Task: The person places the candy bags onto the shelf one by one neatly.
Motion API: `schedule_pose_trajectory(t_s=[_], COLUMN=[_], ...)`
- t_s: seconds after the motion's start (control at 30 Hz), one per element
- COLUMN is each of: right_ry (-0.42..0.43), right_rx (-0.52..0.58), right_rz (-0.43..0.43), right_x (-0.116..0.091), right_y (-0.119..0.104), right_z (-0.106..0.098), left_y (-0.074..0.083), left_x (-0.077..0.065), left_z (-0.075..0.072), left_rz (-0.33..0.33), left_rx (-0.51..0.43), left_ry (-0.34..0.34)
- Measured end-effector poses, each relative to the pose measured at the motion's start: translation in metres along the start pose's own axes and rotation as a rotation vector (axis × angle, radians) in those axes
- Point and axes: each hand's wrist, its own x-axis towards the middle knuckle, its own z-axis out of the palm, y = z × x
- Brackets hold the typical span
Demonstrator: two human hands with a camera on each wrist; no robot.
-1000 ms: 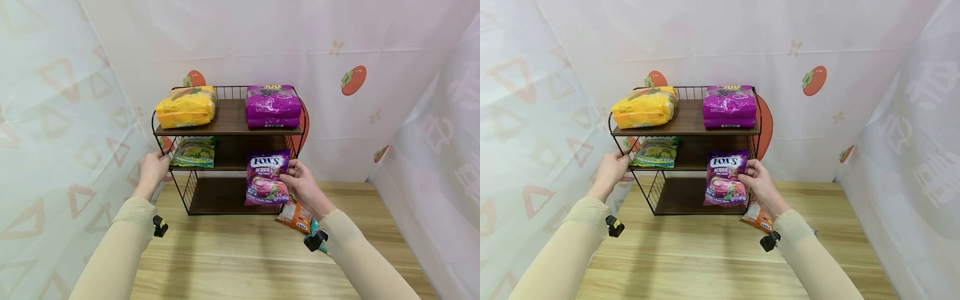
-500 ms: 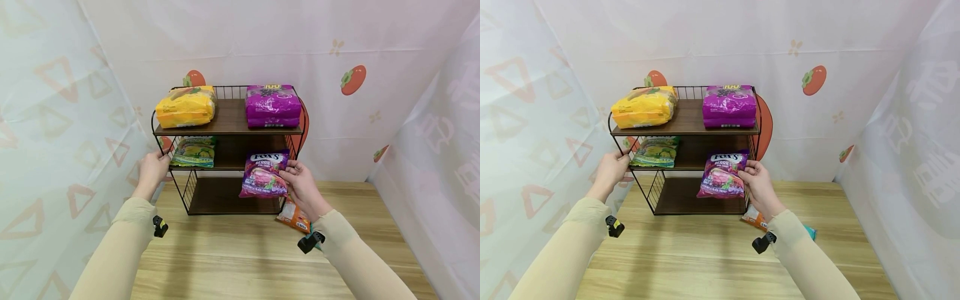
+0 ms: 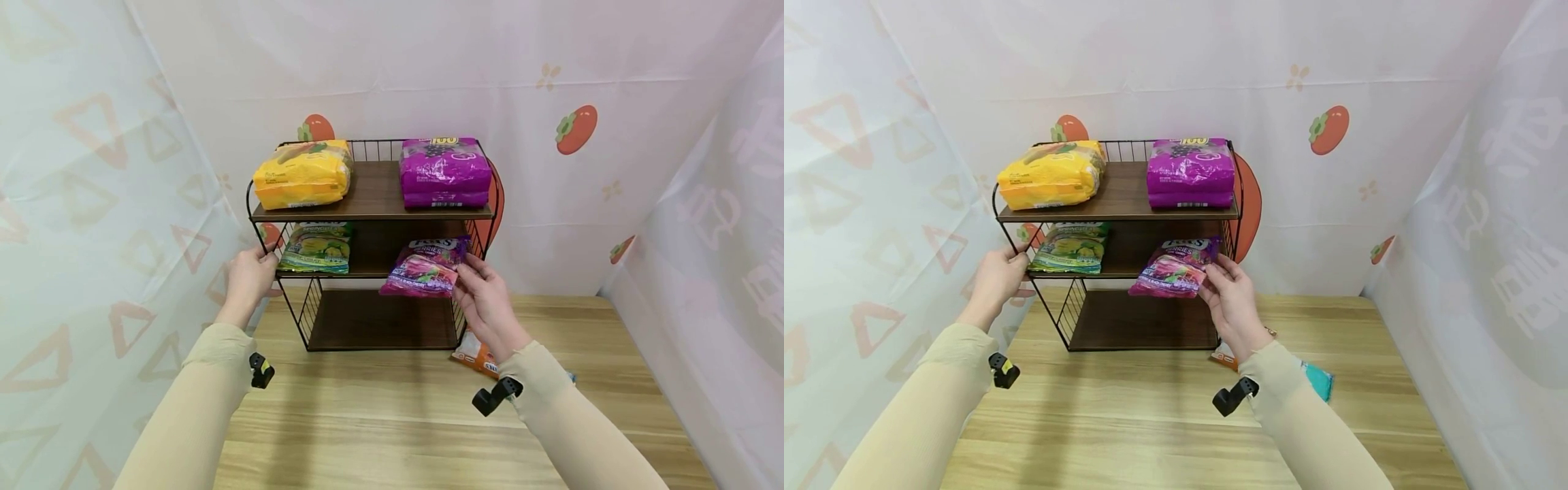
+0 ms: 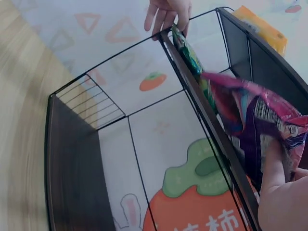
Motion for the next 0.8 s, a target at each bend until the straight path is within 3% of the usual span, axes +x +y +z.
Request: schedule_pose_trajectory(t_s=[0.17, 0.27, 0.37, 0.5, 0.6, 0.8], right_ry=[-0.044, -0.079, -0.099, -0.112, -0.135, -0.230], right_rx=[0.009, -0.070, -0.262, -0.635, -0.915, -1.339], right_rz=[-0.052, -0.102, -0.158, -0.279, -0.451, -0.965], right_x=[-0.004, -0.005, -0.007, -0.010, -0.010, -0.008], right_y=[0.002, 0.004, 0.006, 0.007, 0.010, 0.019], right_z=[0.003, 0.002, -0.001, -0.003, -0.004, -0.002], left_y=[0.000, 0.001, 0.001, -0.001, -0.001, -0.001], left_x=[0.001, 0.001, 0.002, 0.001, 0.000, -0.001], left_z=[0.000, 0.000, 0.000, -0.001, -0.001, -0.001], left_rz=[0.006, 0.017, 0.010, -0.008, -0.013, -0.017], left_rx=[0.056, 0.096, 0.063, -0.029, -0.063, -0.072], left_ry=[0.017, 0.030, 0.015, -0.019, -0.034, -0.045])
